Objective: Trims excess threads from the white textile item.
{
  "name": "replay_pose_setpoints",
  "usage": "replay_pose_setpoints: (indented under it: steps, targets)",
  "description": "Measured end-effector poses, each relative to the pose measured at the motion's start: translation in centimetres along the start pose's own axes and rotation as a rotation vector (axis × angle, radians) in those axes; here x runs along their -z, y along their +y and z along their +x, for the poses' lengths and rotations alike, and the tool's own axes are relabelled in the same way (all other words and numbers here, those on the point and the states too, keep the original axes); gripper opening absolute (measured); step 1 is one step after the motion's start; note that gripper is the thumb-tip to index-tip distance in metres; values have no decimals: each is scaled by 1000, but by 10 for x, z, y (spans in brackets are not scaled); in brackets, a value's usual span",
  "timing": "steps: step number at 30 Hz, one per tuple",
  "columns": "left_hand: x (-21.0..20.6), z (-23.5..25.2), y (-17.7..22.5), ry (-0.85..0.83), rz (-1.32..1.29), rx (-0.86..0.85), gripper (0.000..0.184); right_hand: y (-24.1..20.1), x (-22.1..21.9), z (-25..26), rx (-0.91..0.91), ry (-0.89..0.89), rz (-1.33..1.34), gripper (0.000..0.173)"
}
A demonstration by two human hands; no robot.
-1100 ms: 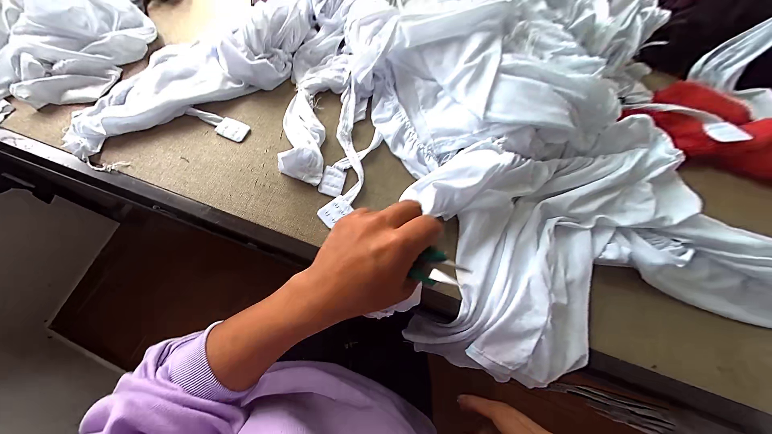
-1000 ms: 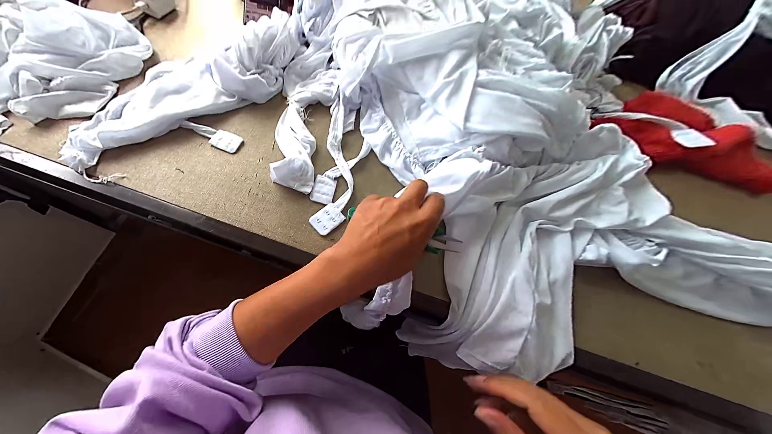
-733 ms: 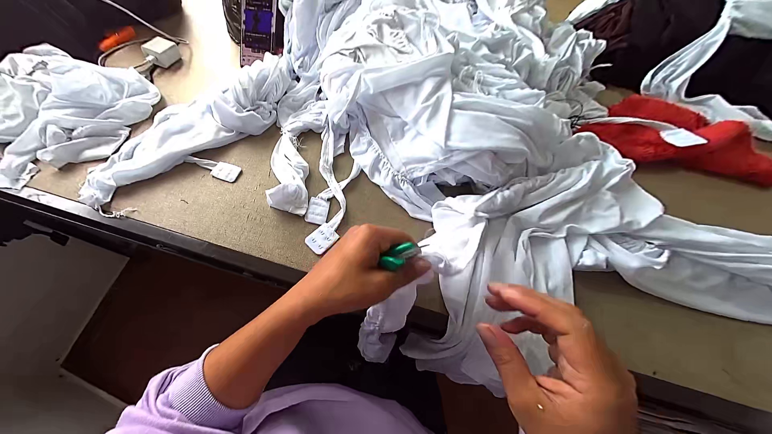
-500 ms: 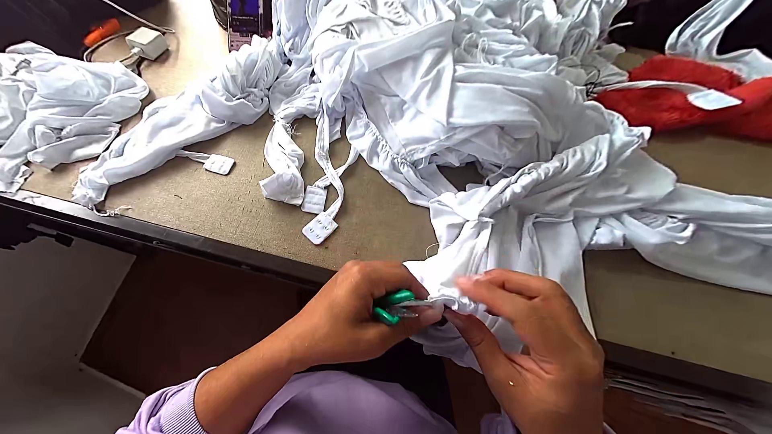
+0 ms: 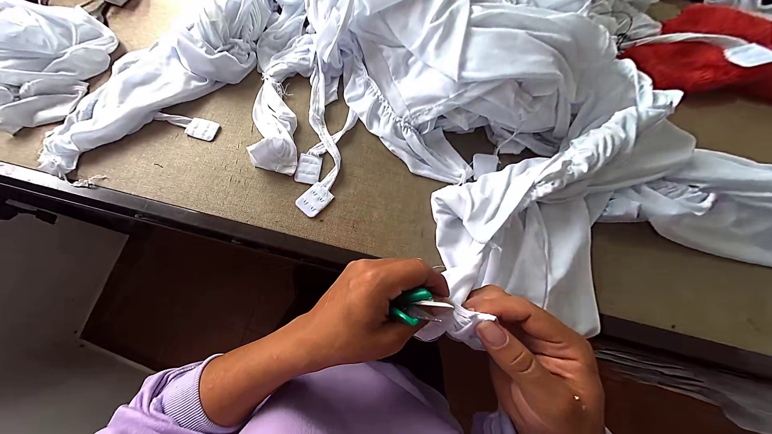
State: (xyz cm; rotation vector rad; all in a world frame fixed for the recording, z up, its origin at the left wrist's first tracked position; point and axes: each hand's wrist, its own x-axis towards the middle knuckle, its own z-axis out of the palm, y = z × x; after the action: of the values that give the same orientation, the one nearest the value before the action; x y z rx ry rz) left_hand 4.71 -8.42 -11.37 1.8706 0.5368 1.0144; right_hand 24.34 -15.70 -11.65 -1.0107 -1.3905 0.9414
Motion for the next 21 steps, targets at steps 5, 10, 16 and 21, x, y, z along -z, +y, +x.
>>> replay_pose_setpoints:
  steps: [5,10,16,21]
  targets:
    - [-3,0,4,109,74,-171,17,3,-9,1,-17,43,88,14]
    - [-4,5,8,165,41,-104,9,5,-14,2,108,89,-84,10]
    - [12,-10,26,13,452,67,42,7,-20,2,237,206,-162,10]
    - [7,-20,31,18,654,-33,39,9,-25,3,284,210,-283,10]
